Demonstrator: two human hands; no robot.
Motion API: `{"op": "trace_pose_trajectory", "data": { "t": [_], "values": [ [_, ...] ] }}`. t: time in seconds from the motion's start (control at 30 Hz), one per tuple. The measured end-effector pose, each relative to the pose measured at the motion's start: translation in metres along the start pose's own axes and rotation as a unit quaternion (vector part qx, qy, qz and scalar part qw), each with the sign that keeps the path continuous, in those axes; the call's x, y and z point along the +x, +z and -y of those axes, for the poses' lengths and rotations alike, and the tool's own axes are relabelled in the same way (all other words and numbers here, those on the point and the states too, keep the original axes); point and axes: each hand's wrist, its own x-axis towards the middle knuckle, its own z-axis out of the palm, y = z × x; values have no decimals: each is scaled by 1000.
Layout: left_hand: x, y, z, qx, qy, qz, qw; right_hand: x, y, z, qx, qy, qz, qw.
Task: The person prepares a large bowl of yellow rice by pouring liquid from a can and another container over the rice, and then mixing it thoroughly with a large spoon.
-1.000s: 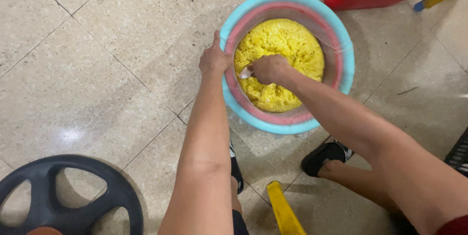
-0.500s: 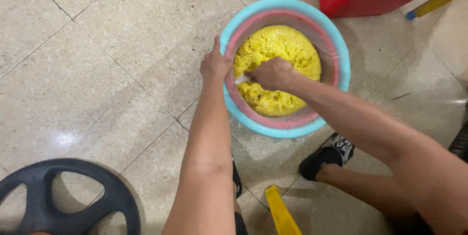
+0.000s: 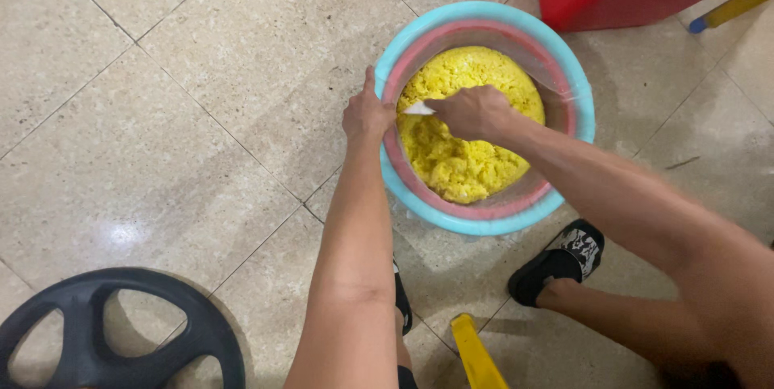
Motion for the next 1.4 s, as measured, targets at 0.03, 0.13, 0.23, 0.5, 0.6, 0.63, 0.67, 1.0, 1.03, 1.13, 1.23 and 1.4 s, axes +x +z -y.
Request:
{"op": "trace_pose_trajectory", "data": {
  "t": [0.03,0.13,0.23,0.5,0.6,0.63,0.67,1.0,1.03,1.13,1.23,1.4],
  "values": [
    [1,-1,-1,-1,2,7,1000,19,4,8,12,-12,-17,1000],
    [-2,0,2,-1,-5,0,1000,50,35,29,-31,-20,24,999],
    [1,1,5,-5,12,-5,1000,39,59,18,-46,-43,61,996],
    [-3,0,-1,-5,1,3,1000,-56,23,-23,-10,18,127,992],
    [-1,0,0,-6,2,-10,1000,-36,6,-45,79,77,59,992],
    [-1,0,-1,-7,4,-16,1000,-26,10,-51,103,101,-3,990],
    [-3,0,-1,-8,5,-15,1000,-13,20,-45,80,74,25,994],
    [1,4,1,-3,2,-7,1000,-42,33,-31,58,37,121,990],
    [2,4,3,-7,13,-12,1000,-31,26,-35,85,62,55,993],
    [2,4,3,5,19,-11,1000,34,20,-32,140,79,-2,987],
    [-3,-1,1,6,1,4,1000,79,50,-9,32,1,67,997],
    [-7,-4,-1,2,4,8,1000,65,100,-10,30,-150,189,970]
  ]
}}
